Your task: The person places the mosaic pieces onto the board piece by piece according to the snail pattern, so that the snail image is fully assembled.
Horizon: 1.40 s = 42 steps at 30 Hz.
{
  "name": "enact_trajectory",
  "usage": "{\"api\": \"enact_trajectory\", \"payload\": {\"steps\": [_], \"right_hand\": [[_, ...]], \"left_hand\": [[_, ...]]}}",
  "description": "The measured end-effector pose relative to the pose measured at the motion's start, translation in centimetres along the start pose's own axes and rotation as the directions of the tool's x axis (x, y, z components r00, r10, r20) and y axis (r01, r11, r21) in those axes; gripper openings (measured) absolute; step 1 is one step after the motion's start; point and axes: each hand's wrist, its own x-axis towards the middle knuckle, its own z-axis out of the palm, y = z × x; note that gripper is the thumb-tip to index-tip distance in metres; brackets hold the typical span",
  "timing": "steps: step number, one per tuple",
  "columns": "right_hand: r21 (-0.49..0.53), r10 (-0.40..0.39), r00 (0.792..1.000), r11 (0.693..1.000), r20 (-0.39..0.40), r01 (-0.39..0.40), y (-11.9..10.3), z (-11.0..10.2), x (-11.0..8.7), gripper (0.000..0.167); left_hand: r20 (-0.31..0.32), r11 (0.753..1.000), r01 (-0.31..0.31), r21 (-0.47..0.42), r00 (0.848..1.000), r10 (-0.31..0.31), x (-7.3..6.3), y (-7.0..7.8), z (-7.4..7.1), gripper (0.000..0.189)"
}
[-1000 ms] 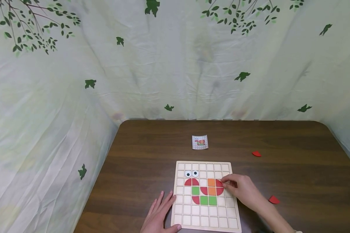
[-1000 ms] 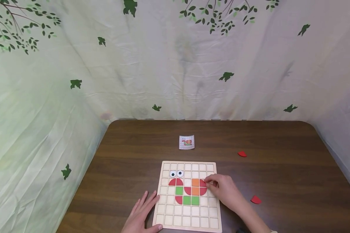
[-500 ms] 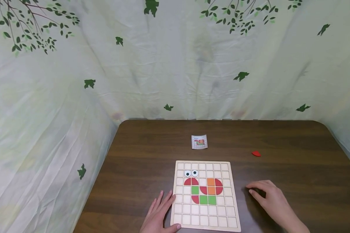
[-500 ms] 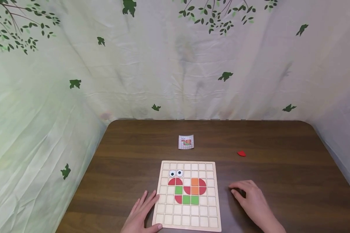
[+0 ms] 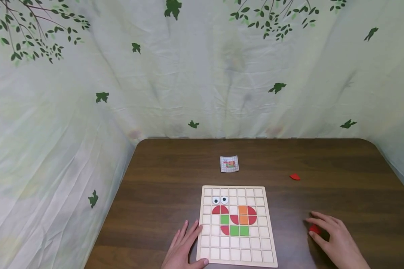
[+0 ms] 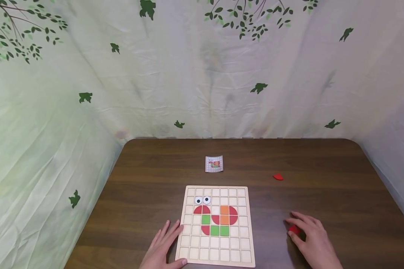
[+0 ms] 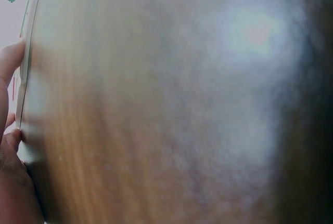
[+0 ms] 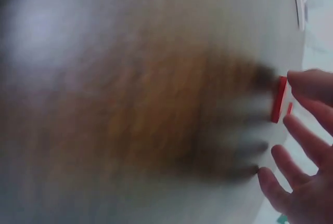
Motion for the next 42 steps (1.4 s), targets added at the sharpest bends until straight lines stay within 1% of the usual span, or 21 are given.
{"api": "enact_trajectory", "payload": {"steps": [3,8,10,13,16,18,24,27,30,34,36,40,42], "right_hand": [[-0.024,-0.005,1.0,1.0,-0.009,0.004,0.4,0.1,-0.3,0.041],[-0.033,-0.023,0.999,0.999,-0.025,0.022,0.5,0.2,-0.4,0.035],[-0.028,-0.009,1.0,1.0,-0.016,0.008,0.4,0.2,-0.3,0.031],[-0.016,0.044,0.999,0.999,0.02,-0.044,0.2,0.1,-0.2,0.028],[-0.012,0.096,0.993,0.995,0.066,-0.095,-0.2,0.0,0.0,0.026],[-0.002,0.116,0.99,0.993,0.085,-0.116,-0.4,0.1,0.0,0.026],[0.063,0.122,0.987,0.99,0.102,-0.128,-1.5,0.6,0.3,0.021],[0.114,0.113,0.988,0.986,0.109,-0.125,-2.3,0.9,0.7,0.02],[0.153,0.09,0.992,0.983,0.088,-0.102,-3.1,1.3,1.0,0.019],[0.183,0.08,0.995,0.979,0.057,-0.089,-4.5,1.8,1.7,0.017],[0.198,0.085,0.995,0.976,0.052,-0.094,-5.3,2.0,2.1,0.016],[0.234,0.102,0.992,0.965,0.072,-0.117,-6.8,2.3,3.0,0.017],[0.254,0.11,0.99,0.959,0.086,-0.128,-7.6,2.6,3.4,0.021]], "left_hand": [[-0.001,1.0,0.001,-0.001,1.0,-0.001,0.0,0.0,0.0,0.087],[-0.014,1.0,-0.005,0.007,1.0,0.006,0.0,0.0,0.1,0.087],[-0.022,1.0,-0.01,0.016,1.0,0.011,-0.1,0.0,0.1,0.086],[-0.023,1.0,-0.014,0.02,1.0,0.014,-0.1,0.0,0.1,0.087],[-0.007,1.0,-0.005,0.009,1.0,0.005,-0.1,-0.1,0.0,0.088],[0.005,1.0,0.006,0.0,1.0,-0.006,-0.1,0.0,-0.1,0.089],[0.059,0.998,0.062,-0.027,0.996,-0.06,0.1,0.2,-0.3,0.091],[0.074,0.997,0.074,-0.03,0.995,-0.072,0.2,0.3,-0.3,0.092],[0.081,0.997,0.078,-0.031,0.994,-0.075,0.2,0.2,-0.3,0.092],[0.069,0.997,0.067,-0.029,0.995,-0.064,0.2,0.1,-0.2,0.092],[0.047,0.999,0.044,-0.019,0.998,-0.043,0.1,0.0,-0.1,0.091],[-0.006,1.0,-0.01,0.014,1.0,0.01,0.0,-0.2,0.1,0.089],[-0.023,0.999,-0.025,0.022,0.999,0.026,0.0,-0.3,0.1,0.088]]}}
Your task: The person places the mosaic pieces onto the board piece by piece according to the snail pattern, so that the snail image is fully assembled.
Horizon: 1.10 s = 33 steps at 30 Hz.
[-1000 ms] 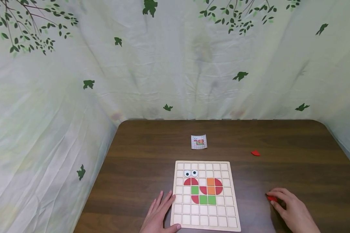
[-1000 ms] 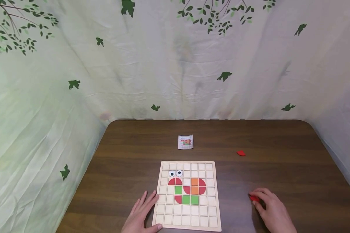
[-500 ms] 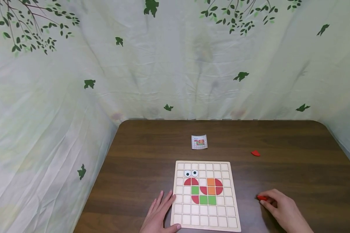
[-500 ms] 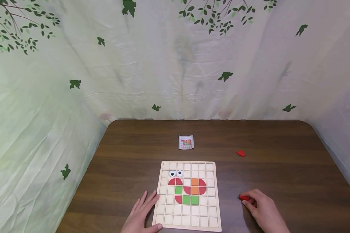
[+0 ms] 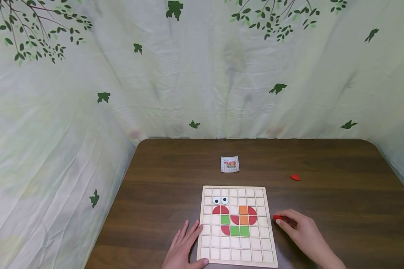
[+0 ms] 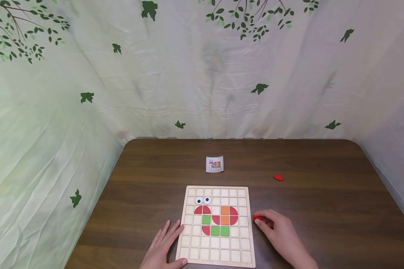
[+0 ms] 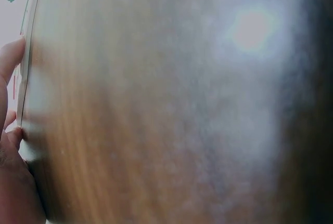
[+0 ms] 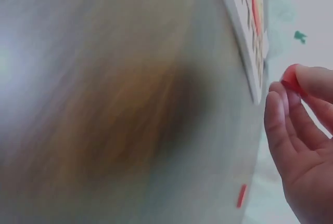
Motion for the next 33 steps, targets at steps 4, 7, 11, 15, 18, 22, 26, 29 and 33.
{"api": "enact_trajectory", "payload": {"steps": [4,7,11,15,18,22,26,29,33], "right_hand": [[0.042,0.011,1.0,0.999,0.021,-0.012,-1.4,1.1,0.8,0.029],[0.069,-0.024,1.0,0.997,0.016,0.023,-2.1,2.0,1.3,0.032],[0.11,-0.08,0.997,0.991,0.022,0.077,-2.9,3.0,2.0,0.034],[0.159,-0.09,0.994,0.984,0.063,0.079,-3.6,3.6,2.6,0.033],[0.18,-0.088,0.992,0.981,0.091,0.07,-4.0,4.0,3.2,0.028],[0.184,-0.094,0.988,0.98,0.121,0.071,-4.4,4.5,4.0,0.019],[0.17,-0.107,0.985,0.982,0.138,0.083,-4.7,4.8,4.9,0.016],[0.151,-0.108,0.983,0.985,0.148,0.086,-4.9,5.0,5.5,0.016],[0.127,-0.115,0.979,0.987,0.167,0.095,-5.3,5.2,6.1,0.014]], "left_hand": [[-0.001,1.0,0.002,0.006,1.0,-0.002,0.0,-0.1,0.0,0.088],[0.009,1.0,0.012,0.003,1.0,-0.012,0.0,-0.1,0.0,0.088],[0.02,1.0,0.022,-0.01,1.0,-0.022,0.0,0.0,0.0,0.089],[0.028,0.999,0.03,-0.021,0.999,-0.029,0.1,0.1,-0.1,0.089],[0.024,0.999,0.029,-0.017,0.999,-0.029,0.1,0.2,-0.1,0.089],[0.019,1.0,0.029,-0.005,0.999,-0.029,0.1,0.2,-0.1,0.089],[0.017,0.999,0.032,-0.01,0.999,-0.032,0.1,0.2,0.0,0.089],[0.014,0.999,0.034,-0.015,0.999,-0.034,0.1,0.2,0.0,0.089],[0.017,0.999,0.035,-0.018,0.999,-0.034,0.1,0.1,0.1,0.089]]}}
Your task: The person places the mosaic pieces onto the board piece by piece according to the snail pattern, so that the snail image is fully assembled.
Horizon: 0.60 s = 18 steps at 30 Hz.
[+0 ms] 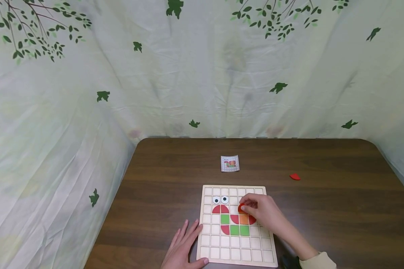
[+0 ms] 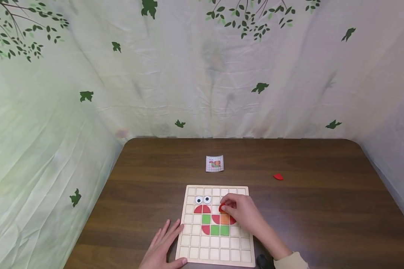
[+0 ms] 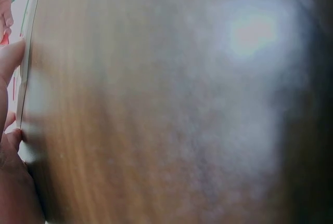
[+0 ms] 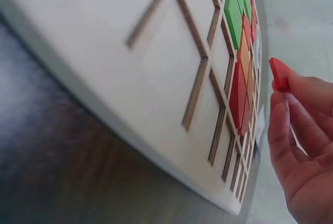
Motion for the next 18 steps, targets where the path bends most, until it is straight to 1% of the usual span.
{"api": "enact_trajectory", "payload": {"steps": [4,8,13,18], "right_hand": [[-0.031,-0.023,0.999,0.999,0.043,0.025,-0.3,0.3,0.7,0.014],[-0.095,-0.054,0.995,0.994,0.082,0.062,-0.4,0.7,1.1,0.014],[-0.164,-0.104,0.992,0.98,0.075,0.115,-0.6,1.1,1.3,0.015],[-0.19,-0.118,0.989,0.973,0.091,0.134,-0.6,1.5,1.7,0.014]], "left_hand": [[0.019,1.0,0.012,-0.01,1.0,-0.012,0.1,0.0,-0.1,0.09],[0.052,0.999,0.043,-0.012,0.998,-0.042,0.2,0.0,-0.2,0.091],[0.061,0.999,0.052,0.001,0.997,-0.052,0.2,0.2,-0.4,0.092],[0.069,0.998,0.057,-0.003,0.996,-0.057,0.2,0.2,-0.3,0.092]]}}
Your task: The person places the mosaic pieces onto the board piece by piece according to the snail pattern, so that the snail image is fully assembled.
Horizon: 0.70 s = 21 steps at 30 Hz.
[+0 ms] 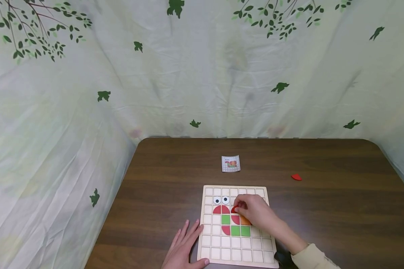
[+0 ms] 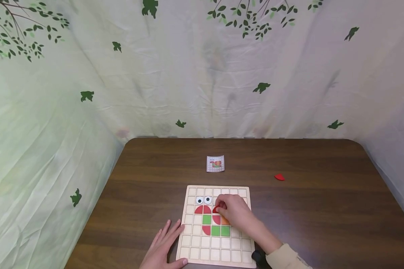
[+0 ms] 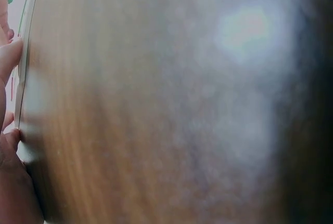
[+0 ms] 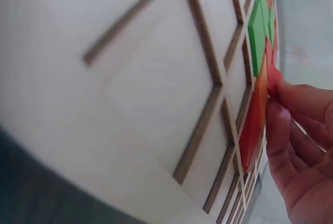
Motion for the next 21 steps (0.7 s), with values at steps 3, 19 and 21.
{"api": "enact_trajectory", "payload": {"steps": [3,19,21], "right_hand": [[-0.025,-0.017,1.0,1.0,-0.008,0.017,0.01,0.13,0.0,0.013],[-0.067,-0.052,0.998,0.997,-0.044,0.049,0.6,-0.01,-0.27,0.013],[-0.047,-0.022,0.998,0.999,-0.057,0.019,0.88,-0.36,-0.43,0.015]], "left_hand": [[-0.011,1.0,-0.015,0.0,1.0,0.015,-0.04,-0.09,0.13,0.091],[-0.024,1.0,-0.014,0.024,1.0,0.015,-0.1,0.15,0.03,0.091],[-0.03,1.0,-0.015,0.019,0.999,0.016,-0.13,0.16,0.05,0.091]]}}
